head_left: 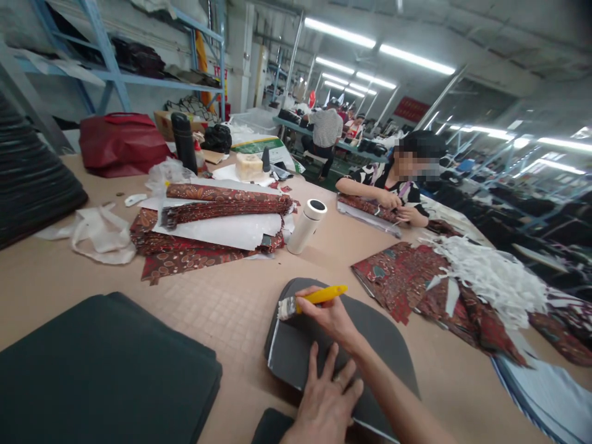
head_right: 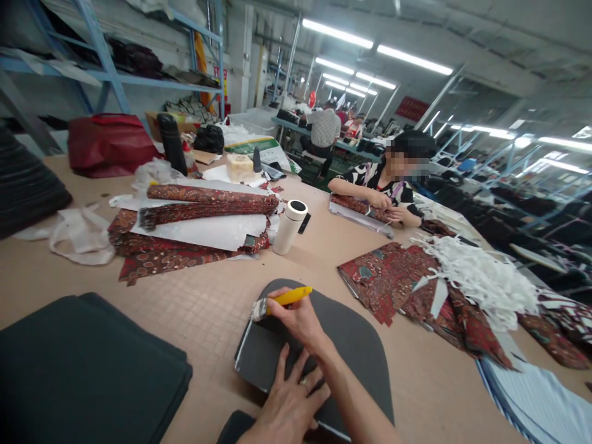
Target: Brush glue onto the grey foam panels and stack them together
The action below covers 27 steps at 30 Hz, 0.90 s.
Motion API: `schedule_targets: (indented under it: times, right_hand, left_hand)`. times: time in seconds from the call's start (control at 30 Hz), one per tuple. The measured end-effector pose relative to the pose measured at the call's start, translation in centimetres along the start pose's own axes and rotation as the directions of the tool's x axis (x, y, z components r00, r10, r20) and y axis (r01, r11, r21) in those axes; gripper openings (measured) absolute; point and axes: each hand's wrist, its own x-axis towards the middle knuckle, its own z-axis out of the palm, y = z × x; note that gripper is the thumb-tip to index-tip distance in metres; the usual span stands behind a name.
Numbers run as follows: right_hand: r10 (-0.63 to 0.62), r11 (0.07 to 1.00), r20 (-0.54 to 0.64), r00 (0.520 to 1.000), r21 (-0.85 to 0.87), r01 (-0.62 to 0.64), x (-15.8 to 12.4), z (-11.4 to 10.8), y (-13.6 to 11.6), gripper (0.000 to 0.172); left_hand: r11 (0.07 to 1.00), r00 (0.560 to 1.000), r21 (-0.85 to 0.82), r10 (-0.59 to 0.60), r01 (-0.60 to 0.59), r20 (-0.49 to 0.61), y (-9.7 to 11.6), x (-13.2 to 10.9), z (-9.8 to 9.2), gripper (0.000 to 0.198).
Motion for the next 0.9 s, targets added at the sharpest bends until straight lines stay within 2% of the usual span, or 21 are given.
schedule_targets:
  times: [0.23,0.37,0.47,0.57,0.77,0.9]
  right_hand:
    - [-0.110,0.993,-0.124,0.986,-0.058,0.104,4.0,-2.0,0.5,0.026]
    - [-0.125,0.990,-0.188,0.974,-0.086,0.110,5.2,-4.1,1.2,0.027]
    - [-0.142,0.986,-0.246,0.959,-0.118,0.116,5.4,-6.0,1.3,0.029]
    - [-0.161,0.982,-0.287,0.944,-0.143,0.124,5.2,-6.8,1.0,0.030]
    - [-0.158,0.982,-0.215,0.964,-0.136,0.131,5.1,-6.7,1.0,0.031]
    - [-0.139,0.980,-0.263,0.955,-0.172,0.096,3.6,-9.9,2.1,0.031]
  left_hand:
    - [0.999,0.999,0.034,0.029,-0.028,-0.046,-1.2,0.0,2.2,0.047]
    - [0.998,0.997,0.055,0.038,-0.035,-0.060,-1.6,0.1,2.8,0.052]
    - [0.996,0.997,0.085,0.046,-0.041,-0.057,-1.7,0.3,2.9,0.053]
    - [0.992,0.998,0.119,0.045,-0.040,-0.039,-1.8,0.4,2.7,0.053]
    - [0.984,0.999,0.173,0.052,-0.050,-0.004,-2.1,0.5,2.6,0.054]
    - [0.978,0.999,0.202,0.048,-0.044,-0.012,-2.2,0.5,2.6,0.056]
